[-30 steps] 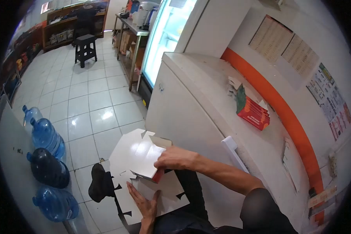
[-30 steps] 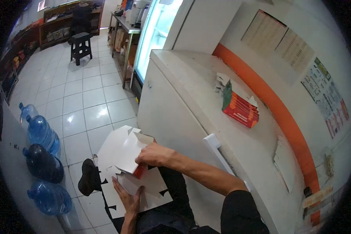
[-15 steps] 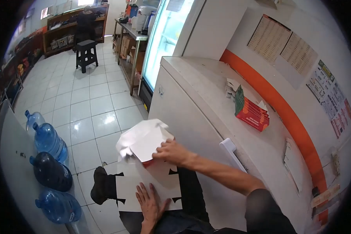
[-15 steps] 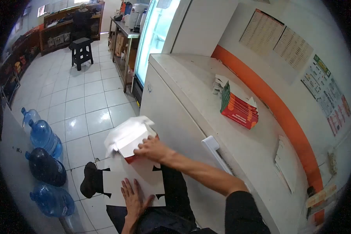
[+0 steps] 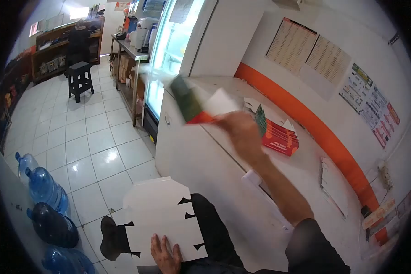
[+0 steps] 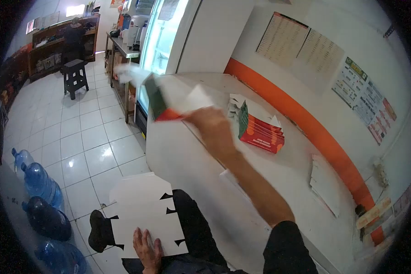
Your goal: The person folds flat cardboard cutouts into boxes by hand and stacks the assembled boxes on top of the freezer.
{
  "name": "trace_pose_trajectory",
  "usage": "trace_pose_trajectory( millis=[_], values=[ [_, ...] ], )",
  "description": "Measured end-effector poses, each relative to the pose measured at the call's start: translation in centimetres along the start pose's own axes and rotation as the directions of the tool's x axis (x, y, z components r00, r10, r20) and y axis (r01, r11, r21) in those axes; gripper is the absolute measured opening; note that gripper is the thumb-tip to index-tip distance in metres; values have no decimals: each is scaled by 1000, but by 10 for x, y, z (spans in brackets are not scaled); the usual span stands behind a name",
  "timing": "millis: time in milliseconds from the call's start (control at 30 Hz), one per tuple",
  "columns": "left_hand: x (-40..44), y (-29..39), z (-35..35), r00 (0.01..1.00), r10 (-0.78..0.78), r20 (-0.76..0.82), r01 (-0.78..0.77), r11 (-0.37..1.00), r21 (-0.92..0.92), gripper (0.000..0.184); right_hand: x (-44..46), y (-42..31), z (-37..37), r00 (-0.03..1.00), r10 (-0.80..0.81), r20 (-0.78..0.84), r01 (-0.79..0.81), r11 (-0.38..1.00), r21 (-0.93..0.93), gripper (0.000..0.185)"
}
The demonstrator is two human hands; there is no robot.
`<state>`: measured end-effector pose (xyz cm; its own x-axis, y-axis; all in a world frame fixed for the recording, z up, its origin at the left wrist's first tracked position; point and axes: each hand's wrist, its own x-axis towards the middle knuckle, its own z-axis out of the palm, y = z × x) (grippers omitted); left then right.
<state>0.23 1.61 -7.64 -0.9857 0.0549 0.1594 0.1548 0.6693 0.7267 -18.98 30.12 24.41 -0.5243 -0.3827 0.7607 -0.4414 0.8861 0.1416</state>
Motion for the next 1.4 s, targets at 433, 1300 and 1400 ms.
trace_pose_trajectory(
  millis=[433, 1300, 1400],
  values=[
    [3, 0, -2, 992, 110, -60, -113, 993, -40, 50, -91, 215, -92, 821, 570, 41, -528, 784, -326, 30],
    [0, -10, 1, 984, 137, -112, -137, 991, 8, 53, -89, 245, -74, 302, 859, 413, -647, 503, -573, 96],
    [-3, 2, -10, 989, -147, 2, 147, 989, -23, 58, -98, 267, -67, 383, 835, 396, -587, 550, -594, 88]
  ],
)
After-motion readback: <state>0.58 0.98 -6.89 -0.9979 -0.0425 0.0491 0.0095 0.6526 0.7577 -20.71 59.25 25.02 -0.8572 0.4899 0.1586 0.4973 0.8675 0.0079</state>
